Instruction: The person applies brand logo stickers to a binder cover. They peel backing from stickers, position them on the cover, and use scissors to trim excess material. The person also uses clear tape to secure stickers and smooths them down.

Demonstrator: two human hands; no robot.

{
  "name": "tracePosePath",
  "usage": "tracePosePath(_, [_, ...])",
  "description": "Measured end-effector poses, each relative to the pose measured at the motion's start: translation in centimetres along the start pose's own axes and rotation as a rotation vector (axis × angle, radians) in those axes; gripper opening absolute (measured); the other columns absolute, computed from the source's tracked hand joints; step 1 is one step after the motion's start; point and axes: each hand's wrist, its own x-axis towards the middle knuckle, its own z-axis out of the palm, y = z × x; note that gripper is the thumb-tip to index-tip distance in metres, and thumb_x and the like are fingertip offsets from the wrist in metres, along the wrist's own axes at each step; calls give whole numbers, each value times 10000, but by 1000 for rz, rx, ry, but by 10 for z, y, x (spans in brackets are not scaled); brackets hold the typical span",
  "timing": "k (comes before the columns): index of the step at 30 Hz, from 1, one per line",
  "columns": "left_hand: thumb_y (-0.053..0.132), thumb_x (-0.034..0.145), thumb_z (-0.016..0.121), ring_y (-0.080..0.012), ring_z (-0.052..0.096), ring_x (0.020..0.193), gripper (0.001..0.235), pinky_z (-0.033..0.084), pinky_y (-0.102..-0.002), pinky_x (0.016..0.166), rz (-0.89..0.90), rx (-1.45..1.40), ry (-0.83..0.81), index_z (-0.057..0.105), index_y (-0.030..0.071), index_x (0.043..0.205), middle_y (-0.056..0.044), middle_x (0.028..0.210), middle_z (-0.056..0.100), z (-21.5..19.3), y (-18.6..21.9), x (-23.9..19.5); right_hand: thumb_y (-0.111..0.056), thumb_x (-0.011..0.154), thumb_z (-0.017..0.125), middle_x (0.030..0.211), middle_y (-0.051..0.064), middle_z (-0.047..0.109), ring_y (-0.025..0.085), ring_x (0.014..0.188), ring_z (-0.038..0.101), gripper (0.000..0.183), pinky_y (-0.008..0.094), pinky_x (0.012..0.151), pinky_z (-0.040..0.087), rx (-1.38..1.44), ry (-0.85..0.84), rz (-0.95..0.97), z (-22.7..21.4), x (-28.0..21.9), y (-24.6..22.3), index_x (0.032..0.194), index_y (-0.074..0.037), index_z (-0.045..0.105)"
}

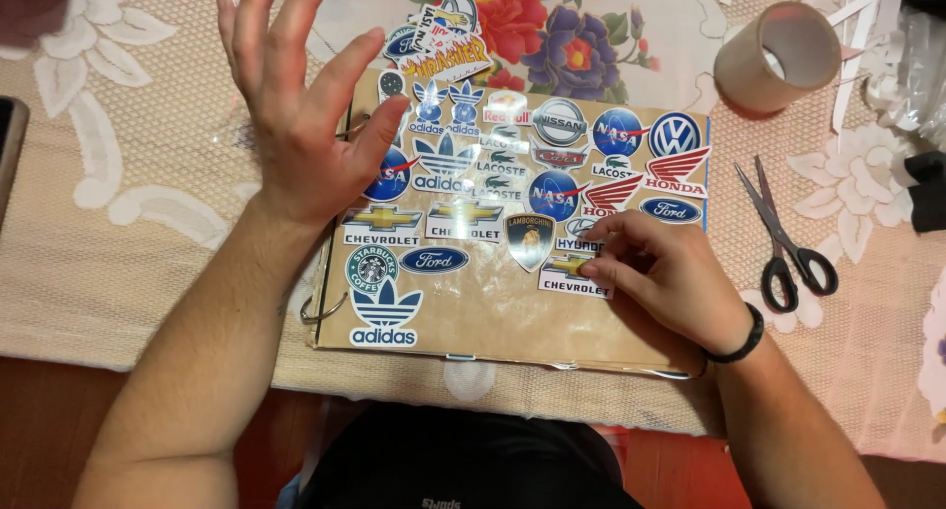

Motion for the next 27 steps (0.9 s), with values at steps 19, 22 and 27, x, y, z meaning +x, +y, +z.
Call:
tracePosePath(19, [349, 1073, 676, -445, 326, 1445, 429, 184, -749, 1178, -9, -26, -43, 669, 22, 1352, -189, 1512, 457, 6, 2, -3, -390, 789, 835, 916, -7, 607, 203, 841, 582, 358, 354, 705, 444, -276, 60, -18, 1, 2, -6, 966, -171, 613])
tracePosePath(22, [212, 1051, 670, -370, 335, 1550, 606, 316, -588, 1232, -181, -417, -119, 335, 157, 1553, -187, 1625, 391, -1, 17, 3, -395, 783, 836, 955, -1, 623, 220, 879, 602, 341, 372, 709, 446, -305, 103, -31, -4, 3, -6, 943, -182, 622])
tracePosePath(27, [141, 853, 589, -297, 497, 1394, 966, 327, -424, 1185, -750, -1622, -404, -2, 83, 1616, -205, 1501, 504, -37, 47, 35, -278, 878, 833, 961, 102, 622, 278, 907, 600, 275, 376, 757, 455, -378, 429, -340, -20, 3, -22, 974, -68, 683])
